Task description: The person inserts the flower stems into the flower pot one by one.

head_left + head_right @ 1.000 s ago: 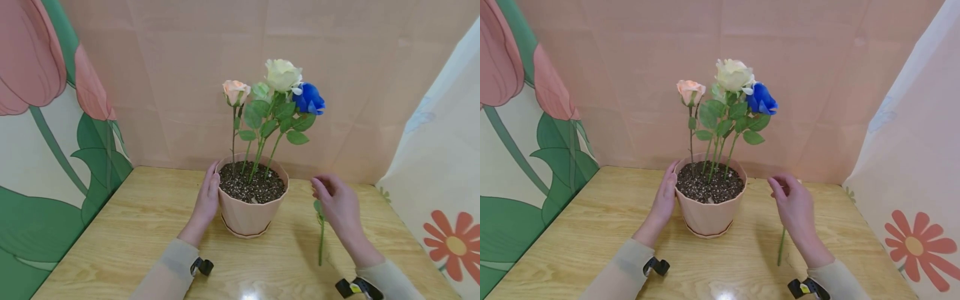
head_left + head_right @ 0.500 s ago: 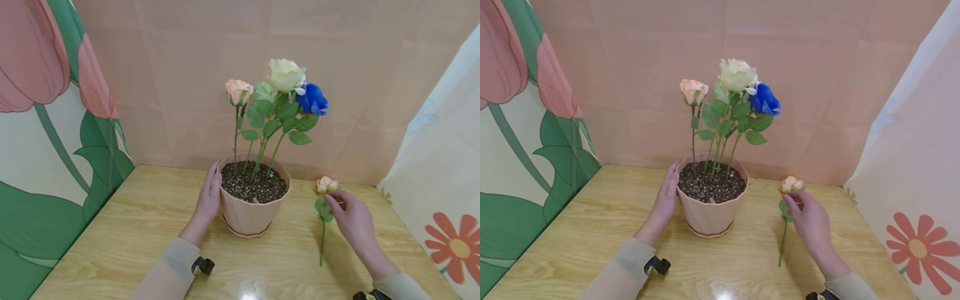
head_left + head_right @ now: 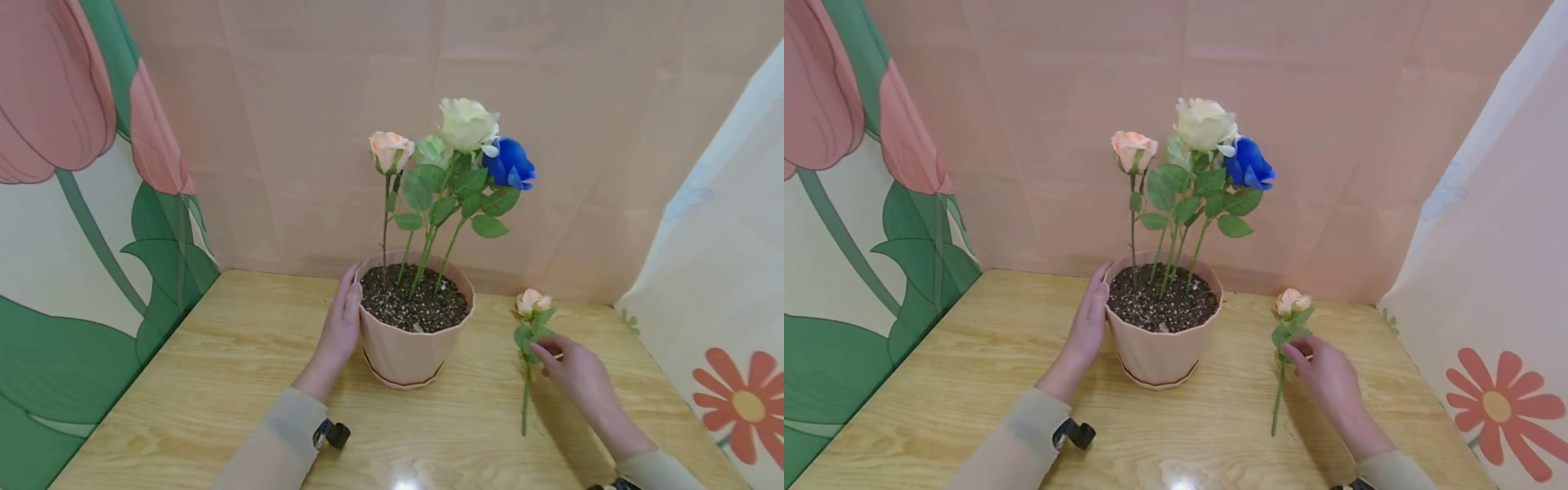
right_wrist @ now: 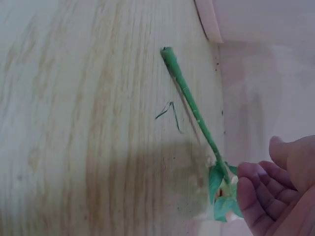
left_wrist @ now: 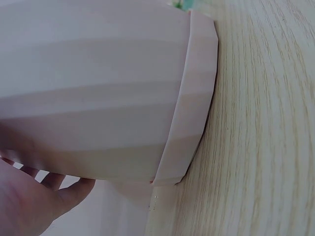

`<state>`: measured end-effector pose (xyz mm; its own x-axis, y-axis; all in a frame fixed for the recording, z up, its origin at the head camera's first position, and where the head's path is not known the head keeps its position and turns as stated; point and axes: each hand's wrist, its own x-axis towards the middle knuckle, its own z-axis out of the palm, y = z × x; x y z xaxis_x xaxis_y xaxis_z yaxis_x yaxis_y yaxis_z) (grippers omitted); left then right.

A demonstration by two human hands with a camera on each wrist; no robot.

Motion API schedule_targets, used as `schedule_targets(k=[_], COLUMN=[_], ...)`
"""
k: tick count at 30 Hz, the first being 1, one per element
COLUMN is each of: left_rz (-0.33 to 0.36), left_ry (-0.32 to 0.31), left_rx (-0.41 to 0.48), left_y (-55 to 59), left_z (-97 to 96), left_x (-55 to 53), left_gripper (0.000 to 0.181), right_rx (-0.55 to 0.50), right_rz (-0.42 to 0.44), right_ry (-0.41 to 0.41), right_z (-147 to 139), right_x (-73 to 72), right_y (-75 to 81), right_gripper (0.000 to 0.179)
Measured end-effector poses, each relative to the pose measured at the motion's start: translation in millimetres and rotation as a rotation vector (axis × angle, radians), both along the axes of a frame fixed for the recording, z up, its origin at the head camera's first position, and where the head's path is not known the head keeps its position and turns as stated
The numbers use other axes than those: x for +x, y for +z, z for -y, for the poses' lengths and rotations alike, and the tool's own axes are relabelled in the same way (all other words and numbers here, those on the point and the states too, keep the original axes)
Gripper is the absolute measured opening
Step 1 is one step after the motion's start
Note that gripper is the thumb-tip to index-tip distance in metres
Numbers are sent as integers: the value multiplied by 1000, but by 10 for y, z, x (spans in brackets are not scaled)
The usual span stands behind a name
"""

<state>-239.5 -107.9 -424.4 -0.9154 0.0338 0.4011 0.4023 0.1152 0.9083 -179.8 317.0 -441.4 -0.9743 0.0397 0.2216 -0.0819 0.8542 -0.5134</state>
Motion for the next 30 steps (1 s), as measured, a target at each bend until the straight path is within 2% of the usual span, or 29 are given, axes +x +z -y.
schedule_targets(k=[7,15,30], left_rz=[12,14,30], left_ry=[1,-5,8], left_rx=[-8,-19,-17], left_y=[-16,-1,-12], left_z=[-4,0,4], left_x=[-7,8,-5], left_gripper=[56,54,54], right_rx=[-16,-5,29], right_rz=[97,186,255], right_ry=[-10,-26,-21], right_z=[-51,-104,-85], right_x=[-34,-80,-157], right_y=[-82,-155,-190], right_gripper=[36,44,40])
